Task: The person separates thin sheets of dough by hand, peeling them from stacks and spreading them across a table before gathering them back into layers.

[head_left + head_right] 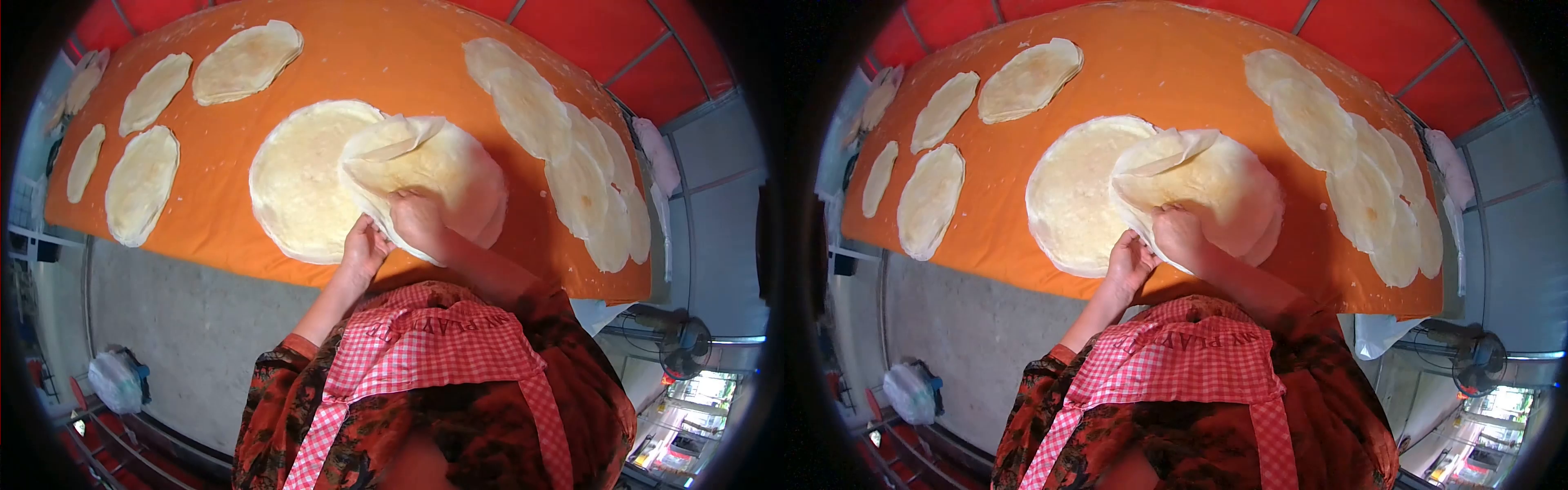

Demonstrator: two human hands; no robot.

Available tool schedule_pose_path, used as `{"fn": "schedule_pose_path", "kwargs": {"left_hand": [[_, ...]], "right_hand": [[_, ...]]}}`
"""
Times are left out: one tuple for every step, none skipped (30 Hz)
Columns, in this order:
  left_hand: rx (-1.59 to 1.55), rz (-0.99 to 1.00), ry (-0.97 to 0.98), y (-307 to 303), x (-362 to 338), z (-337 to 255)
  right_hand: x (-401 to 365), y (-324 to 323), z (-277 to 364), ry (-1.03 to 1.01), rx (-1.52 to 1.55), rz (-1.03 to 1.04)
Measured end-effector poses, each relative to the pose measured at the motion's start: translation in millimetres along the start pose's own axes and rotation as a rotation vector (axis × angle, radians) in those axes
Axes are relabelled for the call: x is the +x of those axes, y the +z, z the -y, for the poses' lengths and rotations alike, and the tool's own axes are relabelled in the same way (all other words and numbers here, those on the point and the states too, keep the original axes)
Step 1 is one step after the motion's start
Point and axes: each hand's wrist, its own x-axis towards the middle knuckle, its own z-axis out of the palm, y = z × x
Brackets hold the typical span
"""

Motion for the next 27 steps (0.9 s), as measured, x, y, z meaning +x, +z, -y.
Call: {"fn": "schedule_pose_path", "kwargs": {"left_hand": [[0.028,-0.005,0.037,10,-4,0],[0.054,-0.011,0.074,20,-8,0],[0.080,-0.020,0.112,28,-13,1],[0.117,-0.011,0.123,30,-15,1],[0.160,-0.002,0.131,33,-16,0],[0.202,0.015,0.140,35,-16,-1],[0.211,-0.036,0.144,33,-13,0],[0.219,-0.088,0.148,30,-9,3],[0.227,-0.141,0.151,30,-9,5],[0.250,-0.153,0.173,30,-9,7],[0.277,-0.165,0.195,30,-9,10],[0.307,-0.174,0.215,32,-9,12],[0.320,-0.190,0.216,36,-10,13],[0.332,-0.204,0.219,42,-11,14],[0.343,-0.218,0.225,45,-11,15],[0.395,-0.241,0.210,42,-8,15],[0.445,-0.267,0.195,31,-4,16],[0.495,-0.294,0.181,19,-1,16],[0.514,-0.289,0.173,9,2,15],[0.534,-0.282,0.163,-2,5,13],[0.559,-0.270,0.148,-4,8,14],[0.472,-0.372,0.199,25,-1,19],[0.467,-0.390,0.205,34,1,18],[0.462,-0.407,0.209,37,-2,17],[0.461,-0.430,0.201,35,-5,19],[0.476,-0.371,0.215,27,-3,19],[0.493,-0.312,0.225,20,0,18]], "right_hand": [[4,-2,5,0.030,-0.001,0.037],[7,-5,9,0.059,0.000,0.075],[9,-7,11,0.050,0.024,0.091],[10,-8,14,0.044,0.053,0.109],[10,-8,17,0.043,0.084,0.124],[9,-8,20,0.072,0.096,0.133],[8,-8,21,0.100,0.103,0.143],[8,-9,23,0.128,0.110,0.153],[10,-10,23,0.161,0.121,0.189],[13,-12,24,0.196,0.133,0.225],[16,-15,25,0.234,0.147,0.259],[22,-18,26,0.201,0.088,0.407],[31,-23,25,0.168,0.028,0.551],[40,-31,20,0.134,-0.034,0.695],[48,-44,3,0.185,0.013,0.686],[55,-57,-14,0.237,0.061,0.675],[59,-75,-40,0.283,0.165,0.627],[66,-97,-69,0.284,0.296,0.555],[77,-118,-109,0.197,0.511,0.458],[91,-141,-145,0.075,0.714,0.361],[105,-163,-175,-0.036,0.809,0.274],[129,-191,-180,0.105,0.315,0.158],[137,-226,-157,0.113,-0.013,0.097],[145,-262,-133,0.143,-0.338,0.045],[130,-289,-83,0.057,-0.485,0.062],[120,-299,-56,-0.020,-0.419,0.056],[122,-284,-78,-0.421,-0.286,-0.115]]}}
